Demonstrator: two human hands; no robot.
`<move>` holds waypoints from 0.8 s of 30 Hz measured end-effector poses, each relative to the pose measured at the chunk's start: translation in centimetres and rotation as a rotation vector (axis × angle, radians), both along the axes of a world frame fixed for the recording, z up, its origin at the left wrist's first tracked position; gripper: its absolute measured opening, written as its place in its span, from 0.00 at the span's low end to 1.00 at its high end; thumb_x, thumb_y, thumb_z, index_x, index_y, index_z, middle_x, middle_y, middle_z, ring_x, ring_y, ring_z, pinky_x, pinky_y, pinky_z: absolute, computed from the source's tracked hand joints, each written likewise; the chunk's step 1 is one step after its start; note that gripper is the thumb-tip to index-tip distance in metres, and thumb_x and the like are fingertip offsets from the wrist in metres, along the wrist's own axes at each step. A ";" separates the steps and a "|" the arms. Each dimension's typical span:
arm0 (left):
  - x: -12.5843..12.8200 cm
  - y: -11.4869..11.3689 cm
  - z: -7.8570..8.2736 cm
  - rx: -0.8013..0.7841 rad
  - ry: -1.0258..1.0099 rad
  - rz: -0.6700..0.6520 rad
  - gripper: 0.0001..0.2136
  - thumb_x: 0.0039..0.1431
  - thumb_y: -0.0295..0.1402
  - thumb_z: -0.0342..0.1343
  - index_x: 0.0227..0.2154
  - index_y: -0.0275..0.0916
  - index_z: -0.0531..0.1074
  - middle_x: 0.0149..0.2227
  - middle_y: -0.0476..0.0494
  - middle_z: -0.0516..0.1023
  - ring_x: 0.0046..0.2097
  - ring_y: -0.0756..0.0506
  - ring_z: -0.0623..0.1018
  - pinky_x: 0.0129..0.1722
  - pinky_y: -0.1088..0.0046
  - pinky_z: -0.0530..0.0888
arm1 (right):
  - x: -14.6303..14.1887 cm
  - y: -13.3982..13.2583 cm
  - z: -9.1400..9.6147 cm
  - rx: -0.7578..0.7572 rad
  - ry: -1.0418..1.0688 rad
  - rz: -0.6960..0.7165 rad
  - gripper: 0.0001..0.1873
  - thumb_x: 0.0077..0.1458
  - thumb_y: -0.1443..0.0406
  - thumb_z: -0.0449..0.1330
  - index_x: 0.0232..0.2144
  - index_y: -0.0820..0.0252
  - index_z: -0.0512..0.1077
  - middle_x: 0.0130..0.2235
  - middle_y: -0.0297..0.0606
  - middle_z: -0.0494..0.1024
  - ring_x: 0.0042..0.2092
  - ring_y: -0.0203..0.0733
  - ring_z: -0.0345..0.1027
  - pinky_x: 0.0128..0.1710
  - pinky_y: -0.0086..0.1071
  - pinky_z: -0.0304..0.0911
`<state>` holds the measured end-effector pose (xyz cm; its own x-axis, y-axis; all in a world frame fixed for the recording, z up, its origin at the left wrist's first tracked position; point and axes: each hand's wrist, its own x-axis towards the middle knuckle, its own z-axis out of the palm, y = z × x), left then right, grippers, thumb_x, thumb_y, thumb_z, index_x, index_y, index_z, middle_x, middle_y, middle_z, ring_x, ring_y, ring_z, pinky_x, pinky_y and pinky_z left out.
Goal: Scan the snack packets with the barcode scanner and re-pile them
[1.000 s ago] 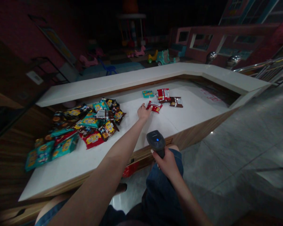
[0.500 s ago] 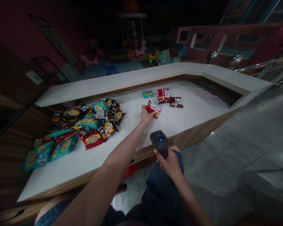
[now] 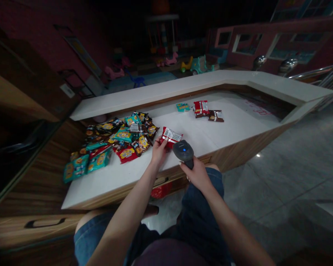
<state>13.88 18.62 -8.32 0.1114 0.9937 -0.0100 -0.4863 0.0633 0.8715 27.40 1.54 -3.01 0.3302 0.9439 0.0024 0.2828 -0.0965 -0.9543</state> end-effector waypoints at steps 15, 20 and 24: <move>0.0 -0.2 -0.5 0.056 -0.034 0.005 0.18 0.49 0.36 0.72 0.42 0.38 0.79 0.41 0.46 0.83 0.41 0.48 0.79 0.50 0.70 0.72 | -1.1 1.7 2.1 0.041 -0.067 0.115 0.14 0.53 0.52 0.61 0.34 0.54 0.69 0.18 0.29 0.69 0.23 0.45 0.68 0.24 0.33 0.60; -0.2 -0.3 -0.2 0.032 -0.078 0.026 0.18 0.47 0.34 0.73 0.42 0.39 0.78 0.40 0.47 0.83 0.40 0.49 0.80 0.48 0.72 0.73 | -1.2 1.4 2.4 0.040 -0.064 0.102 0.14 0.51 0.52 0.61 0.33 0.54 0.69 0.18 0.29 0.69 0.22 0.44 0.67 0.24 0.33 0.59; -0.1 -0.7 -0.1 0.020 -0.082 0.052 0.19 0.46 0.35 0.74 0.41 0.40 0.77 0.39 0.48 0.83 0.39 0.48 0.80 0.48 0.71 0.75 | -1.2 1.1 2.4 0.041 -0.066 0.094 0.14 0.51 0.52 0.62 0.33 0.54 0.69 0.18 0.29 0.69 0.22 0.45 0.67 0.24 0.33 0.60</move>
